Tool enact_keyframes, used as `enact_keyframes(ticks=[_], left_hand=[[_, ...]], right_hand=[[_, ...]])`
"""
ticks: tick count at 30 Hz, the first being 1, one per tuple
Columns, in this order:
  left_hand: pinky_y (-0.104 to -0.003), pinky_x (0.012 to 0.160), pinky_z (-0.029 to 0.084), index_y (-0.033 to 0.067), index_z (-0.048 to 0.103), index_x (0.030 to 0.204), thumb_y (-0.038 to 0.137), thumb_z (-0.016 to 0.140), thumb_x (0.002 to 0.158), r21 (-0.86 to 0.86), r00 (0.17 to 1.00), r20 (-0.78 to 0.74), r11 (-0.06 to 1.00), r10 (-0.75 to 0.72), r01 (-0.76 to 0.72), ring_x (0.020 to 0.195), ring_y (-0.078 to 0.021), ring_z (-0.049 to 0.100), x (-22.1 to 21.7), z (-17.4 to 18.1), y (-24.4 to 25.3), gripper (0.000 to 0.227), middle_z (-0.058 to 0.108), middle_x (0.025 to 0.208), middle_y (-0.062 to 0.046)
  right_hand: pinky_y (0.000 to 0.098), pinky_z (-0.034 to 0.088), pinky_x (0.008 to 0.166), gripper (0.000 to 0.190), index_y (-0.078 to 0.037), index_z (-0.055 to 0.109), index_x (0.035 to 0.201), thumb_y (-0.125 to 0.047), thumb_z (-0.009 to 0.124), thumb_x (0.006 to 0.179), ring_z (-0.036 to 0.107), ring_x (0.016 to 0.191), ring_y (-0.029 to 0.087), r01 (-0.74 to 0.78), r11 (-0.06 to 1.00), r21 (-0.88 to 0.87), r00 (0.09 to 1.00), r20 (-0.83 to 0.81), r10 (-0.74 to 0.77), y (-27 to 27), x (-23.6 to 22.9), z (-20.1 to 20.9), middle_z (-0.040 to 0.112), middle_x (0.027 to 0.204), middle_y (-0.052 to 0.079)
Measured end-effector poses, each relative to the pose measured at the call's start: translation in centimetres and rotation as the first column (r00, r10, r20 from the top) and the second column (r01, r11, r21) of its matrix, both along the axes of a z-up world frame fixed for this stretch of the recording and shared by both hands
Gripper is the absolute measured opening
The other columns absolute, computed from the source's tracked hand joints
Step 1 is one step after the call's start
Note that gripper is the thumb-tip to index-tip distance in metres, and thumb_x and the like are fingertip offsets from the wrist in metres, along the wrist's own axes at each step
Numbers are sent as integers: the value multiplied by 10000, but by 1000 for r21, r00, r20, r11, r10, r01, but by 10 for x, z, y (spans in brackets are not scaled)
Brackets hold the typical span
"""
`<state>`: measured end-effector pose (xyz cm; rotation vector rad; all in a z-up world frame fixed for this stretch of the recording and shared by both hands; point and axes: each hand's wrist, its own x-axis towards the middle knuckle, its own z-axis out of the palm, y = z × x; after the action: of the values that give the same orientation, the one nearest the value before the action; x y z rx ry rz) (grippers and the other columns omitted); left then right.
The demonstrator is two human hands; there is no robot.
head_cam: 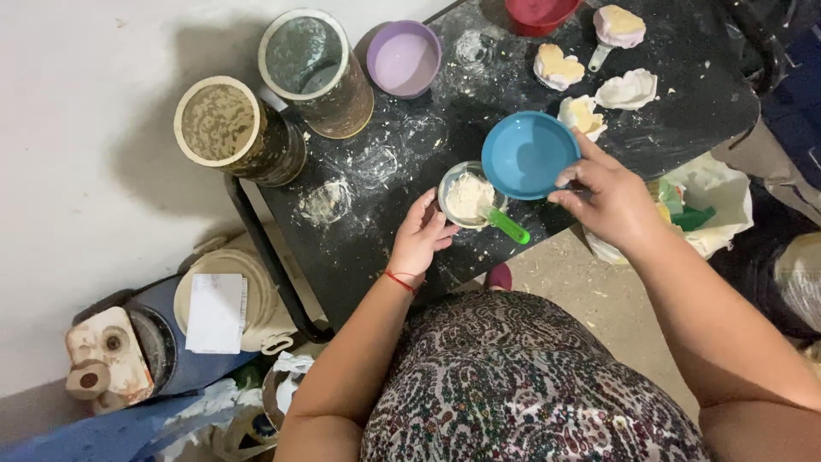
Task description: The person mixes a white powder with a liquid in a small container using a green spatula. They then scoop the resulting paste into several small, flower-shaped molds placed on the table.
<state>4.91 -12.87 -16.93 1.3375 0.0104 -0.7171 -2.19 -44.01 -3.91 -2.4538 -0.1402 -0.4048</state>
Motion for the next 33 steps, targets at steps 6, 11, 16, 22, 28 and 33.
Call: enact_keyframes(ticks=[6,11,16,22,28,33], left_hand=[[-601,960,514,244,264,1653,337,568,1074,-5,1000,-5,1000,-12,12,1240,-547,578,0,-2,2,660,364,1675,-167],[-586,938,533,257,251,1653,300,561,1078,-6,1000,-4,1000,-18,18,1225,-549,587,-1,-17,8,654,374,1666,-177],[-549,921,562,263,270,1644,288,572,1073,-1,1000,0,1000,-13,13,1203,-521,620,-2,-18,14,647,412,1650,-156],[-440,872,607,265,282,1636,240,553,1076,-12,1000,5,1000,-5,5,1186,-472,651,-3,-17,15,622,419,1641,-170],[-433,862,615,274,313,1619,231,575,1068,-11,1000,-10,1000,0,0,1167,-460,671,-7,-15,15,612,447,1625,-164],[-417,856,617,270,322,1618,215,583,1055,-10,999,-43,1000,22,-22,1177,-462,662,-11,-9,16,624,444,1624,-171]], right_hand=[[492,589,899,219,-157,736,1004,-275,858,865,677,1212,393,36,993,-114,999,29,-33,7,-5,-5,609,1560,178],[495,599,860,212,-155,725,988,-264,858,863,691,1182,400,31,987,-158,999,49,-23,14,-6,4,613,1562,174],[494,609,834,203,-162,719,988,-259,850,867,694,1175,390,31,981,-191,998,62,-20,15,-8,1,598,1588,149],[492,617,807,215,-175,719,1009,-262,849,861,713,1129,386,27,972,-233,996,84,-7,18,-4,3,592,1599,133],[469,619,809,225,-160,722,1016,-261,855,865,706,1180,366,27,968,-250,994,107,0,19,-3,5,612,1577,152],[474,624,783,199,-171,728,1008,-250,858,879,725,1111,384,33,967,-252,995,101,-8,19,-3,6,618,1566,157]])
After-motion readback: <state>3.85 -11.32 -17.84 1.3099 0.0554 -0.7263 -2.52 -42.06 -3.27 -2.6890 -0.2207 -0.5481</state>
